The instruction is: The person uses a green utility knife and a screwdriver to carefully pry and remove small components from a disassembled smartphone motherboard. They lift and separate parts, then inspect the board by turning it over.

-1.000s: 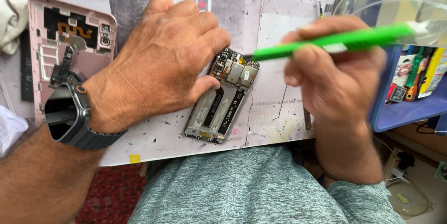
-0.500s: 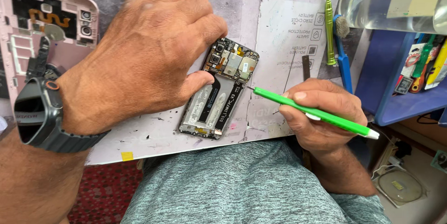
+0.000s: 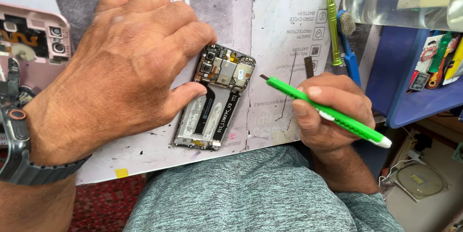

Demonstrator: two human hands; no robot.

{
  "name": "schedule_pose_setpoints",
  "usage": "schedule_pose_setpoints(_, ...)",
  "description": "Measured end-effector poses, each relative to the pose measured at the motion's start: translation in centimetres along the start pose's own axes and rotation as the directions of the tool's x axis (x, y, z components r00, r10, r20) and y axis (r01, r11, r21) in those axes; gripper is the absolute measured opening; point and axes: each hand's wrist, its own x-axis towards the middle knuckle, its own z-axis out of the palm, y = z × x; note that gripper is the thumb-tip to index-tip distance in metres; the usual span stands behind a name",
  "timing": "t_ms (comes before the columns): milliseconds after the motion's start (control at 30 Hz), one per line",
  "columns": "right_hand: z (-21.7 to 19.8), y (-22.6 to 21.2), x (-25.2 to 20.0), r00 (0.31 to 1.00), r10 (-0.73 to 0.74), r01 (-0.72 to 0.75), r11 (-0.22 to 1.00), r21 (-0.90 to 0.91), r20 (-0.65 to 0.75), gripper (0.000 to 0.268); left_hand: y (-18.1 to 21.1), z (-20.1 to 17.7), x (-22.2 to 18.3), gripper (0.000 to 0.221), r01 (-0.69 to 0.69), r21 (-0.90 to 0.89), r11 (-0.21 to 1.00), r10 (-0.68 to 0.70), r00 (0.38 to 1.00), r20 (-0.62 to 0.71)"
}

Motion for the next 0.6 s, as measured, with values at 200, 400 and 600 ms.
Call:
schedule_pose_setpoints(200,-0.3,-0.6,0.7,0.995,0.002,0.000,1.000,-0.018,0.103,0.026,0.0,0.1,0.0,0.064,0.004,0.034,0.999,-0.004,1.000,0.021)
schedule_pose_setpoints(400,-0.1,-0.2,0.2,1.000,0.020,-0.019,1.000,-0.018,0.019,0.028,0.0,0.1,-0.1,0.065,0.007,0.007,1.000,-0.007,1.000,0.026)
schedule_pose_setpoints(600,-0.3,-0.1,0.3,0.999,-0.010,0.013,0.997,-0.078,0.037,0.030,0.0,0.2,0.0,0.065,0.015,-0.015,1.000,-0.015,1.000,0.019)
